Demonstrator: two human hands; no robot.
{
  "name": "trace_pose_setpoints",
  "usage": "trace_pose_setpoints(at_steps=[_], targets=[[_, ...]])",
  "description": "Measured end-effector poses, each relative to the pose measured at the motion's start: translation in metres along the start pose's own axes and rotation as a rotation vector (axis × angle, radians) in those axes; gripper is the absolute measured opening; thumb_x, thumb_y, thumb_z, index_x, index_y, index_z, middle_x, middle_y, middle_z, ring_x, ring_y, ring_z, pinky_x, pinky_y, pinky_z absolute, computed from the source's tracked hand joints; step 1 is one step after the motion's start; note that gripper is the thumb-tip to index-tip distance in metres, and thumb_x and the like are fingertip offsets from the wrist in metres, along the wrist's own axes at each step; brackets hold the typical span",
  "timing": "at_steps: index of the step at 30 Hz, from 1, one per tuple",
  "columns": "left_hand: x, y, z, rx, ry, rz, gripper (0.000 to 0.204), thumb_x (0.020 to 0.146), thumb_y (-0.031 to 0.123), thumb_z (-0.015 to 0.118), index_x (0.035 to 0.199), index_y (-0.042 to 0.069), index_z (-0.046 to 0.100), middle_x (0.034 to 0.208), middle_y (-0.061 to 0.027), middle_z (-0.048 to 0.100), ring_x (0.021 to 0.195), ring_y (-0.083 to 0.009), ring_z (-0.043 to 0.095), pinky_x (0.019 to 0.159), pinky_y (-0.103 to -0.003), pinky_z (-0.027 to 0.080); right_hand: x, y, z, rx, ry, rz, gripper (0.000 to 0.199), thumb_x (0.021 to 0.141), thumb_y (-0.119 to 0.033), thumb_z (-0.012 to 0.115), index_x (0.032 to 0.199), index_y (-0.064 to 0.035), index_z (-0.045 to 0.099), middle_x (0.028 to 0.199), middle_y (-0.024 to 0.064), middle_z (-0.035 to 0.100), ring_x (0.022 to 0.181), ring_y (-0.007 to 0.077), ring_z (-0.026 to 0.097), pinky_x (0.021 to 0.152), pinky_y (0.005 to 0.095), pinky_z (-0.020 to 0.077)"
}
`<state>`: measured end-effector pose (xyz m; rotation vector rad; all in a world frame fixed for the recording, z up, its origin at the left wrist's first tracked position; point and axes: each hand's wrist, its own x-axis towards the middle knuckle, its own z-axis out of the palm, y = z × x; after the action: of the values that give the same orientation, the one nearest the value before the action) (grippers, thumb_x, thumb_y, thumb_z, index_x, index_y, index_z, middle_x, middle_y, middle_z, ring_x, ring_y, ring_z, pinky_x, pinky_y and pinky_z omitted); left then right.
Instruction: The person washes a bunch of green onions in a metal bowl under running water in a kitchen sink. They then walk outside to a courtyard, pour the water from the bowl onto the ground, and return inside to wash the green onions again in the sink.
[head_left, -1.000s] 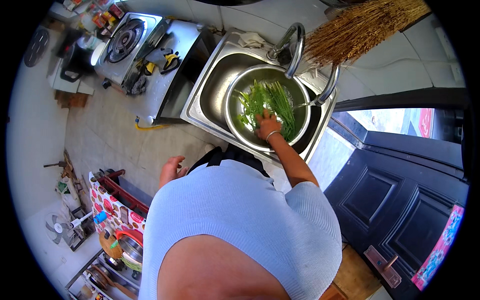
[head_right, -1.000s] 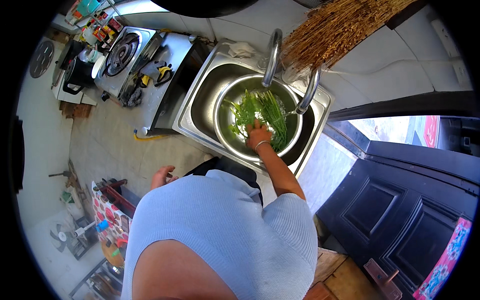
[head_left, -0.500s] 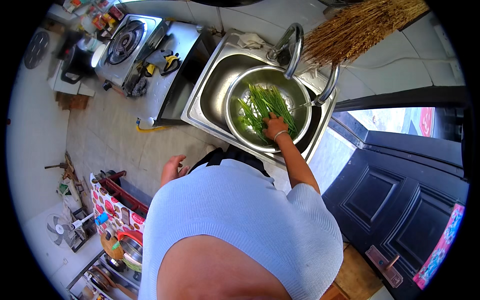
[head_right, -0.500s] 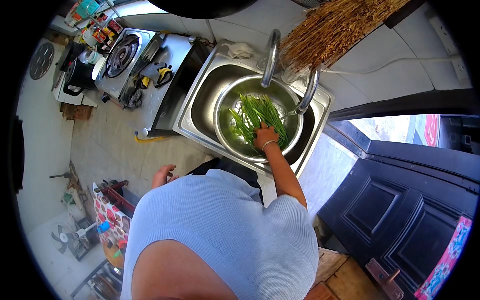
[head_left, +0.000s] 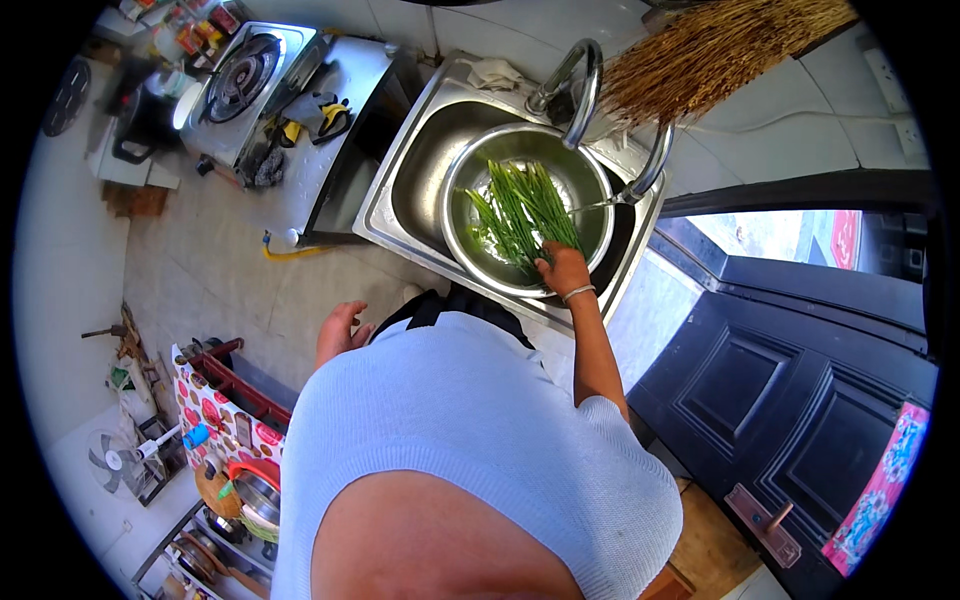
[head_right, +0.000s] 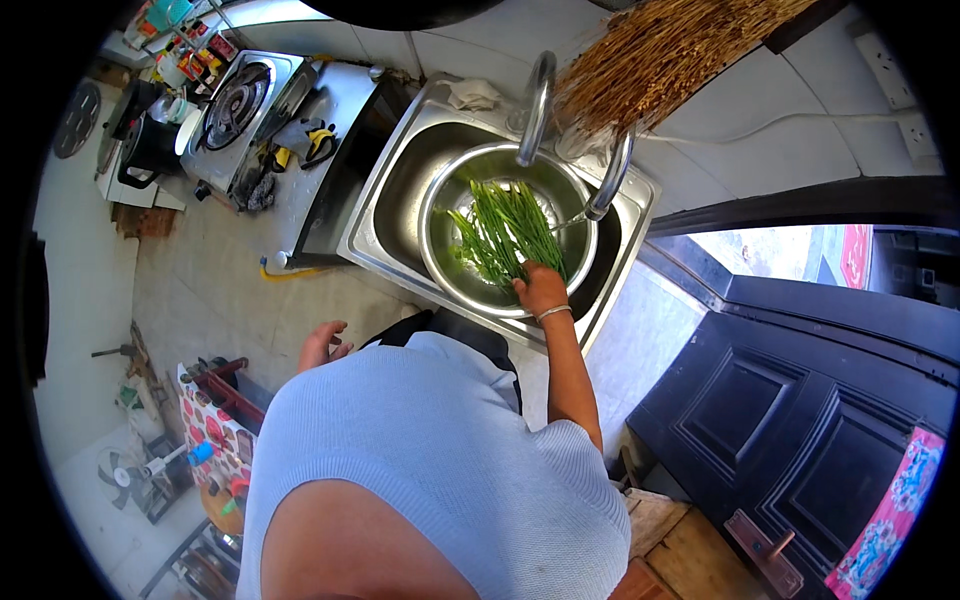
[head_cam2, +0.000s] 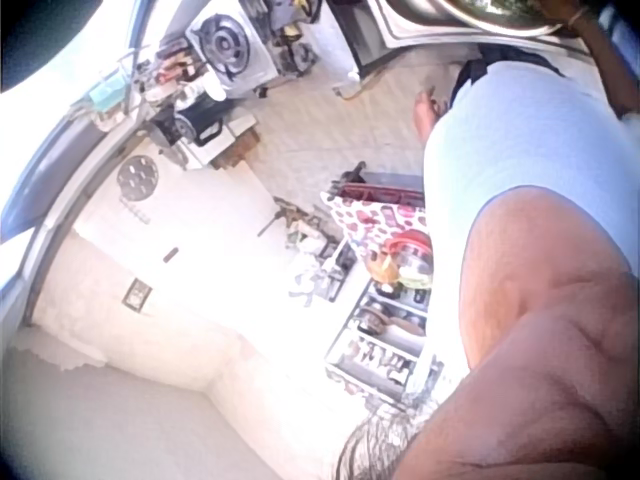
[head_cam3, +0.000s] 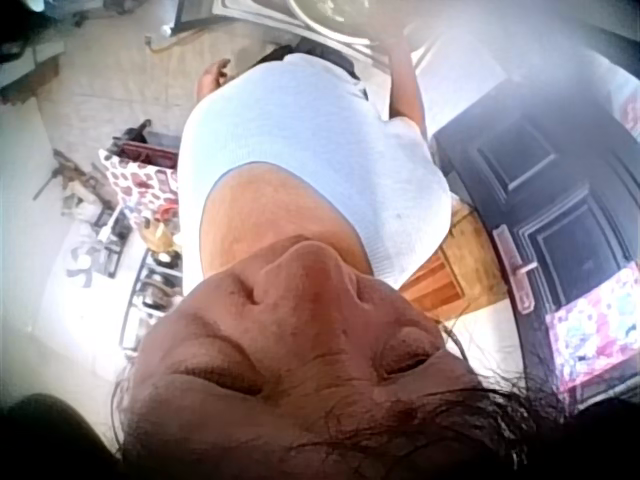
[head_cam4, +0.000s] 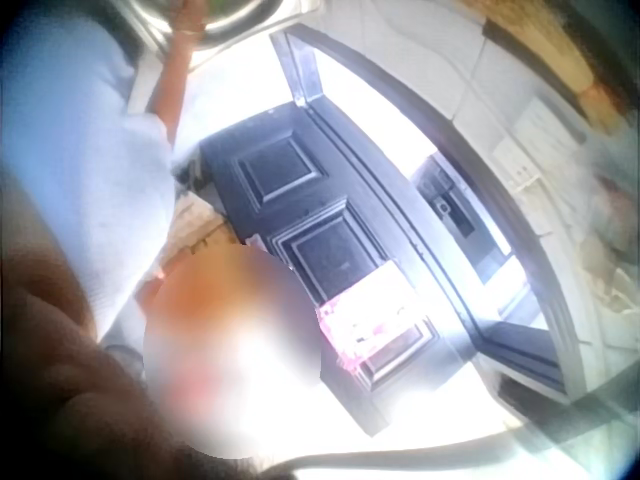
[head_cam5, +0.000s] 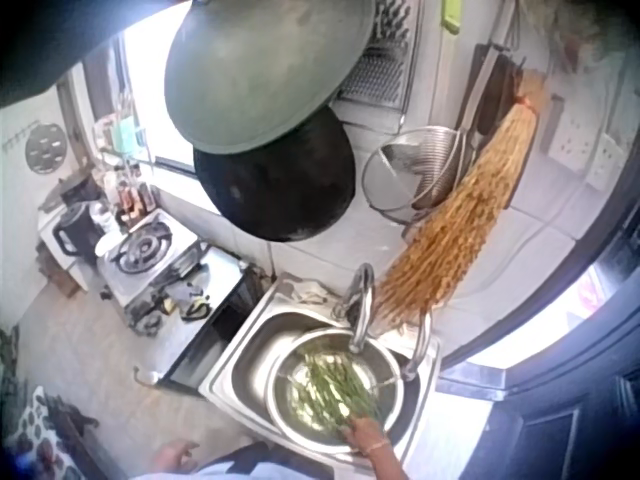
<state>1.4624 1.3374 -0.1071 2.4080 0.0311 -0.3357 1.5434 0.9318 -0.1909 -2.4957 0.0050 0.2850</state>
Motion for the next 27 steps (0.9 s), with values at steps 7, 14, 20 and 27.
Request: trace_pose_setpoints(at_steps=[7,14,20,27], targets=[[0.0,0.007,-0.004,0.037,-0.015,0.015,0.037,0.069,0.0,0.07,0.103,0.002,0.057,0.093,-0.0151,0.06,0.076,-0.0258,0.059,0.066,-0.033,0.049,-0.008,0.008,0.004,0.116,0.143,0.058,0.026,0.07,-0.013,0.067,0.093,-0.0023,0.061,0.085,0.0202,0.062,0.079,0.0372,0.06,0.072,0.0424,0.048],[-0.004,0.009,-0.002,0.033,-0.005,0.031,0.037,0.068,-0.002,0.07,0.103,0.001,0.057,0.094,-0.0146,0.06,0.075,-0.0242,0.06,0.066,-0.032,0.05,-0.01,0.003,0.011,0.116,0.135,0.02,0.024,0.068,-0.01,0.068,0.09,-0.0018,0.061,0.082,0.0198,0.062,0.077,0.0364,0.06,0.071,0.0424,0.0481],[-0.007,0.007,-0.002,0.05,-0.027,0.01,0.036,0.069,0.002,0.071,0.102,0.002,0.058,0.095,-0.0145,0.06,0.075,-0.0231,0.06,0.066,-0.032,0.049,-0.011,-0.006,0.008,-0.061,0.178,-0.012,0.025,0.067,-0.011,0.069,0.089,-0.0031,0.059,0.083,0.0191,0.06,0.081,0.0355,0.058,0.073,0.0426,0.0471],[-0.01,0.002,0.0,0.032,-0.026,0.017,0.037,0.068,0.002,0.071,0.103,0.002,0.058,0.094,-0.0145,0.06,0.075,-0.0234,0.06,0.066,-0.033,0.049,0.016,0.008,0.014,-0.287,0.183,0.04,0.038,0.065,-0.018,0.072,0.097,-0.0035,0.056,0.099,0.0204,0.056,0.091,0.0364,0.053,0.08,0.0419,0.0446]])
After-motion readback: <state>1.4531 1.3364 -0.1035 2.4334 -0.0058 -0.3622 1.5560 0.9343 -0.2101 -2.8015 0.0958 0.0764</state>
